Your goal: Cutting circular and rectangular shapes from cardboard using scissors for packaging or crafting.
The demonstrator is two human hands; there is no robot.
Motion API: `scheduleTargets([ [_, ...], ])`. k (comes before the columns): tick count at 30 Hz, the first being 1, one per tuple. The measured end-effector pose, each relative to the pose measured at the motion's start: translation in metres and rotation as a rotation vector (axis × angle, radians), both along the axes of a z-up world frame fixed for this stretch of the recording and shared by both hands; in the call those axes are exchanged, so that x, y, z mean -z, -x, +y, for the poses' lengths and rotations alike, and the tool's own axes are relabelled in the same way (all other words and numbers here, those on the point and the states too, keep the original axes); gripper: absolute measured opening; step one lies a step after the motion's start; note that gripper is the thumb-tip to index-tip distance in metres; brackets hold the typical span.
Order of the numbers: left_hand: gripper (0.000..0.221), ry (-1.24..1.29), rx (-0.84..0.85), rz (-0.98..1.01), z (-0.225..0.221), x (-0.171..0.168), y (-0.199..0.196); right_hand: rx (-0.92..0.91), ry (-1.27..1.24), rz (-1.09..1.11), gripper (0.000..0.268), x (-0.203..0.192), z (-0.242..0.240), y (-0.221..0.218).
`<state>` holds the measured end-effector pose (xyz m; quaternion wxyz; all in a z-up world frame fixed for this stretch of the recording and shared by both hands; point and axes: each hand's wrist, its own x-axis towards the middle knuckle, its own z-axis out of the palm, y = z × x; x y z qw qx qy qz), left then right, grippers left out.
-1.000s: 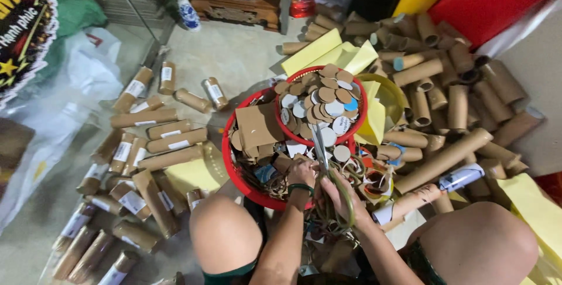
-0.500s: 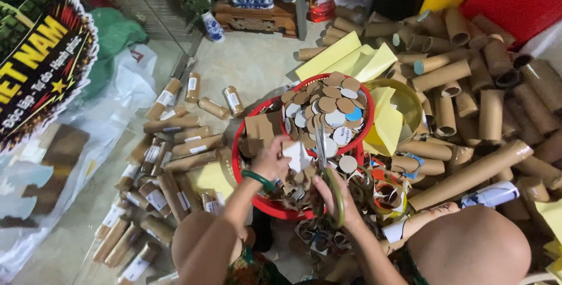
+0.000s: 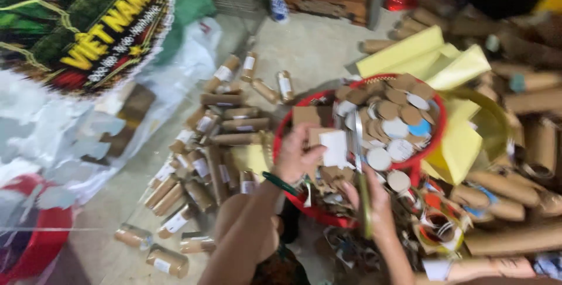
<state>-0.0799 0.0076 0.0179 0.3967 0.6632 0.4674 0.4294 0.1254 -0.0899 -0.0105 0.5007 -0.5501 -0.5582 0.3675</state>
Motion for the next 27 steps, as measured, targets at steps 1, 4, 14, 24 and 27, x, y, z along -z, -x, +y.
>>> scheduleTargets([
  [1,0.045,-0.015,-0.025,0.003,0.0,-0.004,-0.003,-0.025,-0.015,0.003,0.055,0.004,0.003,-0.004],
  [4,0.037,-0.11,-0.013,0.209,-0.009,-0.021,-0.012,-0.079,-0.07,-0.118,0.055,0.0,0.001,-0.012],
  [14,0.045,0.016,0.088,0.28,-0.022,-0.011,-0.023,-0.073,0.076,-0.206,0.055,0.024,-0.008,-0.051],
  [24,0.022,-0.099,0.095,0.083,-0.026,-0.045,-0.017,-0.172,-0.056,-0.009,0.052,0.031,-0.008,-0.054],
  [27,0.027,0.263,0.254,-0.344,-0.028,-0.032,-0.017,-0.152,0.009,-0.066,0.052,0.028,-0.01,-0.051],
])
